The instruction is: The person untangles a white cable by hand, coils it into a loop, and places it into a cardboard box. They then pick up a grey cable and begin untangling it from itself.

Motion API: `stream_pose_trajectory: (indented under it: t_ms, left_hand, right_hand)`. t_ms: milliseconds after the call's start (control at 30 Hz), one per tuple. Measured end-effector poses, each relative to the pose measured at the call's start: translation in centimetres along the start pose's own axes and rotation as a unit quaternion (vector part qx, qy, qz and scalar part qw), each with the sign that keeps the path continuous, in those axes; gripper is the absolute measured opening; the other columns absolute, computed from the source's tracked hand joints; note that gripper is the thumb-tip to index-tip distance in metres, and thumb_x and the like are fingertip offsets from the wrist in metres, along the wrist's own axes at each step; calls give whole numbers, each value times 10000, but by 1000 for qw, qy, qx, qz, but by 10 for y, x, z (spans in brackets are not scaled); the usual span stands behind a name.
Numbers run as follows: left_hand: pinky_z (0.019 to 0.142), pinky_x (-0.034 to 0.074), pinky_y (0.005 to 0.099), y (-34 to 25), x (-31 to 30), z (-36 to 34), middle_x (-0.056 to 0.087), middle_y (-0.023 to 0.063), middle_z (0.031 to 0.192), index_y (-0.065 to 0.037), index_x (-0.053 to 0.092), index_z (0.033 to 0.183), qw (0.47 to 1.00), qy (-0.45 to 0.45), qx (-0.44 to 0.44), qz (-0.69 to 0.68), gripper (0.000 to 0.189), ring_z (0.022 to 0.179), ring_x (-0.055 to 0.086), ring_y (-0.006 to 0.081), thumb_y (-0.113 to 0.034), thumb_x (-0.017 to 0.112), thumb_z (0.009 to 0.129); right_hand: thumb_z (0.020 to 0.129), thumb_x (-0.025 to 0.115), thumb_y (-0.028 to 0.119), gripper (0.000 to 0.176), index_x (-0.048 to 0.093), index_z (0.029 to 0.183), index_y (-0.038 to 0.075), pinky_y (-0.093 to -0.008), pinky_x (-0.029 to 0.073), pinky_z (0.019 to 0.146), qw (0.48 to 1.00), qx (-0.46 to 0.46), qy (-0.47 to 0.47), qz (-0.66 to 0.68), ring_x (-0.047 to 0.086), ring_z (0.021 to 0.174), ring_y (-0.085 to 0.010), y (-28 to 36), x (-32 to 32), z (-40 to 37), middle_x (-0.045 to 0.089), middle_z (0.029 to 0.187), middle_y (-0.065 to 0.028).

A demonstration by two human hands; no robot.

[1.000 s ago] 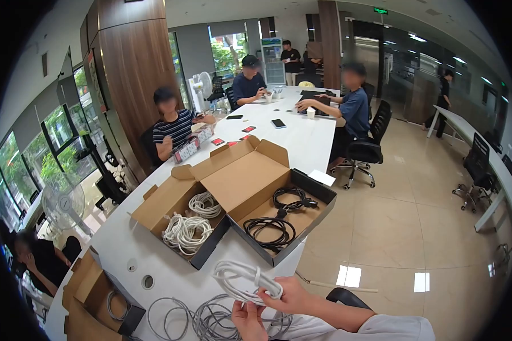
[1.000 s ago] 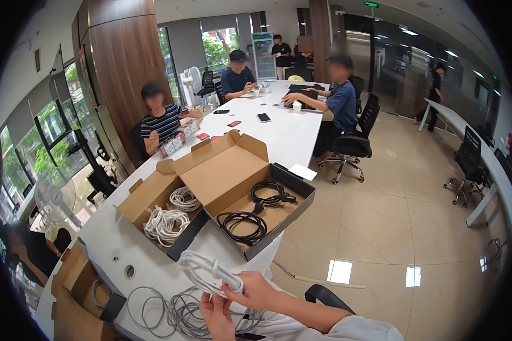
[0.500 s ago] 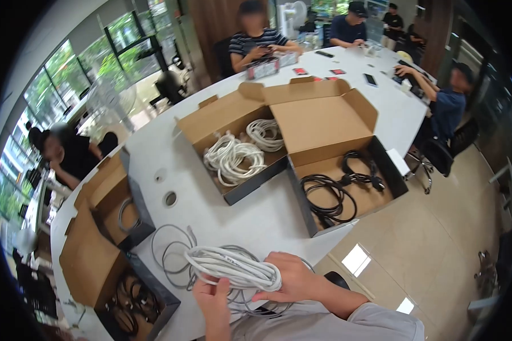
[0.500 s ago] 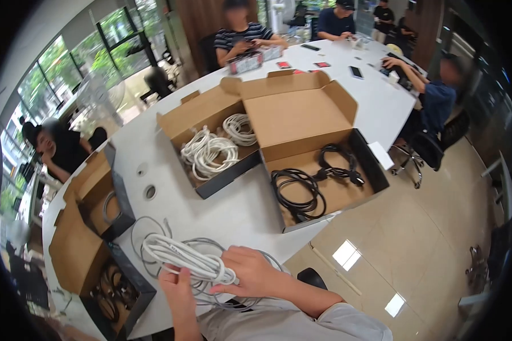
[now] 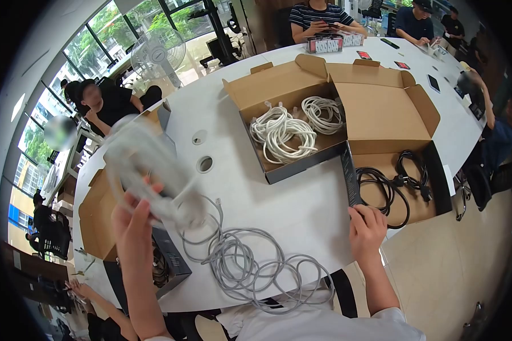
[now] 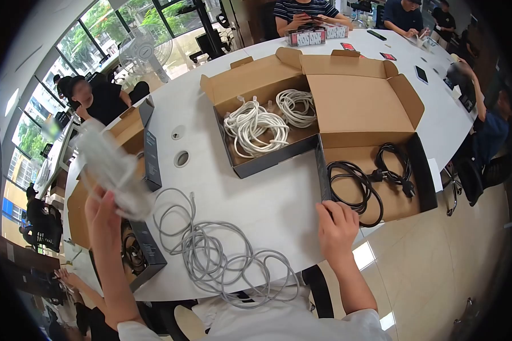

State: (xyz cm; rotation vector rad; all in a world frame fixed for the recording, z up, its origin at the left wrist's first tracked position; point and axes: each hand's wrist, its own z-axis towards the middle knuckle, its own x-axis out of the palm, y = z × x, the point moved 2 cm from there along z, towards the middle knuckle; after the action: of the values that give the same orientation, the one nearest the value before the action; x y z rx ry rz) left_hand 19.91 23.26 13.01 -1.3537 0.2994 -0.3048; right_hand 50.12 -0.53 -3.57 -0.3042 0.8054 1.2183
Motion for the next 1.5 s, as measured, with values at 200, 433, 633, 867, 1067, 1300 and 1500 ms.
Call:
stream_pose_trajectory:
  t_ms: [200, 433, 633, 867, 1067, 1300, 1500]
  left_hand:
    - [631, 478, 216, 57, 74, 101, 659, 102, 914, 59, 573, 1149, 973, 126, 77, 175, 345, 740, 606, 90, -81, 641, 841]
    - [529, 488, 239, 98, 205, 189, 669, 88, 780, 1, 596, 1192, 965, 217, 16, 147, 420, 621, 614, 92, -33, 648, 776]
    - [510, 508, 258, 141, 292, 234, 672, 88, 769, -31, 611, 1188, 918, 351, 15, 184, 415, 588, 615, 106, -37, 626, 773]
    - [869, 479, 463, 185, 329, 241, 575, 223, 1155, -107, 622, 1156, 845, 220, 173, 457, 430, 1011, 594, 362, -254, 676, 755]
    - [1044, 304, 491, 156, 332, 223, 340, 286, 1374, -19, 330, 1396, 822, 210, 269, 456, 907, 1292, 305, 433, -524, 662, 719]
    - [1098, 97, 558, 225, 366, 191, 188, 287, 1480, -21, 324, 1417, 757, 234, 344, 504, 1130, 1386, 152, 421, -795, 554, 628]
    - [1095, -26, 584, 225, 362, 195, 132, 273, 1505, -46, 229, 1461, 790, 260, 328, 448, 1239, 1415, 52, 406, -897, 448, 589]
  right_hand:
    - [681, 670, 14, 194, 667, 865, 73, -349, 389, 762, 999, 23, -25, -30, 579, 859, -212, -26, 1, -5, 635, 955, -6]
    - [637, 666, -46, 173, 655, 777, 55, -347, 372, 724, 994, 59, -81, -47, 575, 819, -218, -41, 1, 3, 647, 912, -22]
    - [647, 668, 11, 154, 661, 782, 86, -337, 359, 760, 994, 57, -73, -64, 563, 833, -192, -42, 6, -5, 645, 952, 2]
    - [617, 664, 13, 179, 666, 780, 87, -330, 345, 758, 995, 49, -56, -70, 559, 829, -184, -43, 10, -8, 650, 980, -4]
    - [607, 674, 37, 196, 667, 785, 119, -330, 341, 756, 995, 47, -46, -79, 558, 841, -178, -41, 9, -8, 647, 988, 6]
    - [590, 660, -15, 233, 675, 772, 130, -351, 368, 781, 994, 64, -51, -70, 560, 845, -217, -42, 16, -7, 650, 967, -24]
    - [676, 637, -38, 219, 691, 820, 119, -349, 372, 826, 993, 53, -45, -94, 556, 892, -235, -41, 18, -10, 649, 1002, -24]
